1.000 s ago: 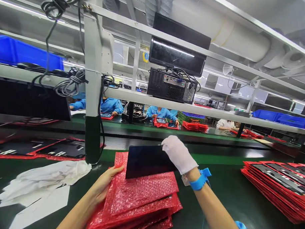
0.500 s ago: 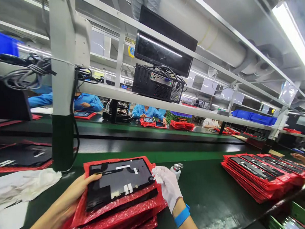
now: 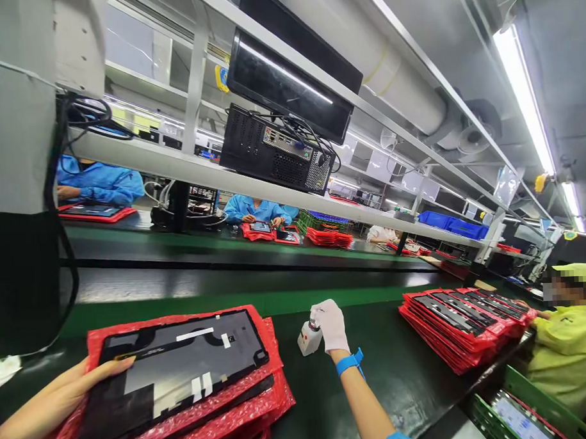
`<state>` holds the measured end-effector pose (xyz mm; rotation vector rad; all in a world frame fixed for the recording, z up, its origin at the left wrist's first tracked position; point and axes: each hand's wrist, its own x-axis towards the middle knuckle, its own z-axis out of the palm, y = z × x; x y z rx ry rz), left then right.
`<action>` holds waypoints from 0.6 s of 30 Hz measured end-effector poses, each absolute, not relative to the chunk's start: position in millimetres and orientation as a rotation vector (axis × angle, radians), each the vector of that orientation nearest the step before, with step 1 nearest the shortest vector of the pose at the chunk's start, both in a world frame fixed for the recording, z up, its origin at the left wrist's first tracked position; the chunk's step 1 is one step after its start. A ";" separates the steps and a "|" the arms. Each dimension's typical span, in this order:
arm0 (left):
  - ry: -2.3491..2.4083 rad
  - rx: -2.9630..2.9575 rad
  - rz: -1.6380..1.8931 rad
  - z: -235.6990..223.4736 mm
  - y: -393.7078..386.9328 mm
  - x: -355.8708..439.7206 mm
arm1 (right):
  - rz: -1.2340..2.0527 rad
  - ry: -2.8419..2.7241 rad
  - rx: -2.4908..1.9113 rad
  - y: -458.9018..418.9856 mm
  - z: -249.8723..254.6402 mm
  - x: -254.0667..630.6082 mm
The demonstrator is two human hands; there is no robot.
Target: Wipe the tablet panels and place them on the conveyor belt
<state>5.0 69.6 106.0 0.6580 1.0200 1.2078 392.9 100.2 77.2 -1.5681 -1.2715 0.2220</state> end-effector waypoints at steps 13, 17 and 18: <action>0.963 0.631 1.220 86.7 88.2 -1.3 | 0.067 -1.528 -1.878 99.1 99.3 390.2; 0.903 0.654 1.245 99.1 81.1 3.9 | 0.081 -1.567 -1.692 91.5 122.2 345.1; 0.894 0.643 1.251 101.4 79.8 5.0 | 0.077 -1.594 -1.606 90.0 125.2 321.3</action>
